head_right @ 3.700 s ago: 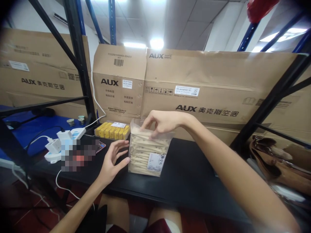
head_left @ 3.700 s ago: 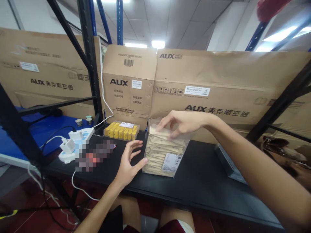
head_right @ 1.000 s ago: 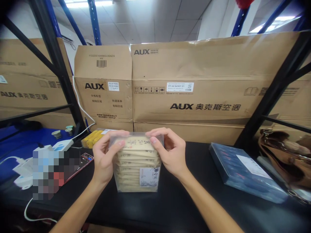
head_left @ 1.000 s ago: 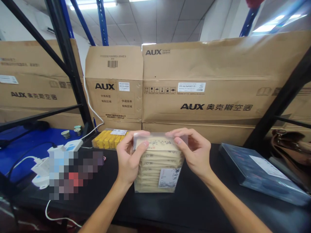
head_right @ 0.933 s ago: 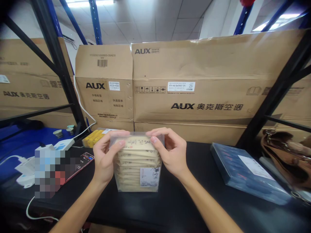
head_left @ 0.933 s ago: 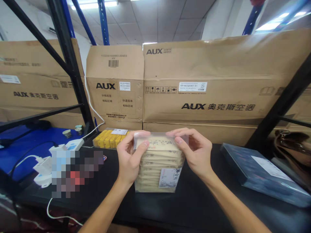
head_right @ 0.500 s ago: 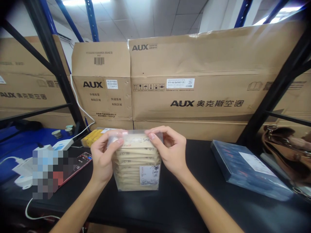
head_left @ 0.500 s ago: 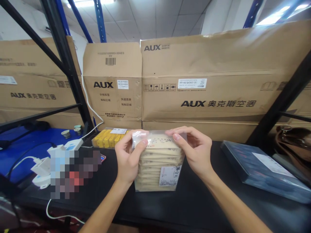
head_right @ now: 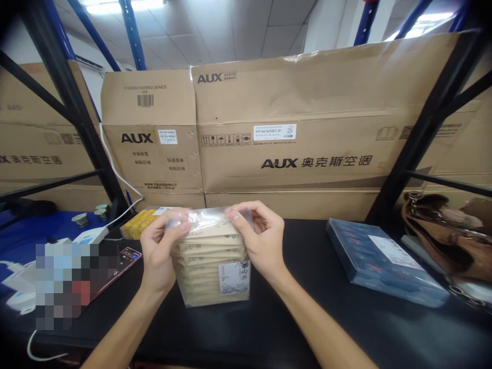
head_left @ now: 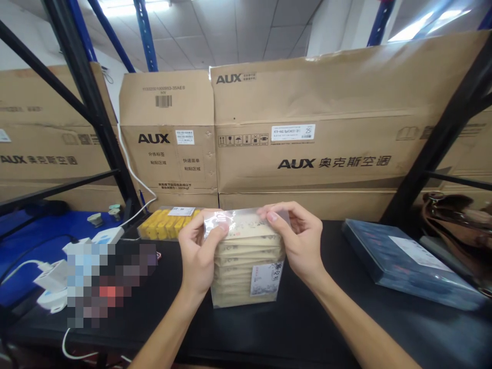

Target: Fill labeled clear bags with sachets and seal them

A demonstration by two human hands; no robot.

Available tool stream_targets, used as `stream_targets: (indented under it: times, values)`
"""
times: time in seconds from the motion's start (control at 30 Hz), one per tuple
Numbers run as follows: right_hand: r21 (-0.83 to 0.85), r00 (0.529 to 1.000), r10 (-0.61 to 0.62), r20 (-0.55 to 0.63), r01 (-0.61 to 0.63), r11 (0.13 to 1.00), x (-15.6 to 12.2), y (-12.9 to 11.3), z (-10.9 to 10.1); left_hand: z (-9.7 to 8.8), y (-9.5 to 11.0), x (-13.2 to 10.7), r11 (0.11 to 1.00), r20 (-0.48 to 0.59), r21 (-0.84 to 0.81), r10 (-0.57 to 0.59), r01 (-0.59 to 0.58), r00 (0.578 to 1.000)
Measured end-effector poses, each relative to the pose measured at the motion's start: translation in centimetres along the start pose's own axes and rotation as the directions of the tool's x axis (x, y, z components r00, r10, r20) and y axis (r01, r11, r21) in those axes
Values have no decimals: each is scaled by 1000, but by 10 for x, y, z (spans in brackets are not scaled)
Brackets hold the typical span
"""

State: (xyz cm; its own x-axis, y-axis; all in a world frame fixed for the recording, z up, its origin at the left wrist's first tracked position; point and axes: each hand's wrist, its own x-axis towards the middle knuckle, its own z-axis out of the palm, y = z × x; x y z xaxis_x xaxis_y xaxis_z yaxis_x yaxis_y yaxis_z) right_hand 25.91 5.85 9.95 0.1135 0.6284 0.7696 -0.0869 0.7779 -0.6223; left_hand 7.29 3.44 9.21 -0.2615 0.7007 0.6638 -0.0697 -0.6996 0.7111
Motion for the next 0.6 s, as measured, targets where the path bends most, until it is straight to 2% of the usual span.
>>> stream_targets:
  times: [0.2, 0.4, 0.6]
  values:
    - [31, 1000, -4, 8, 4, 1000, 0, 0, -3, 1, -2, -1, 1000, -4, 10, 9, -9, 1000]
    - [85, 996, -46, 76, 39, 996, 1, 3, -9, 0, -7, -2, 999, -5, 10, 30, -30, 1000]
    - [62, 996, 30, 85, -36, 997, 0, 4, -10, 1, -6, -2, 999, -15, 15, 35, -35, 999]
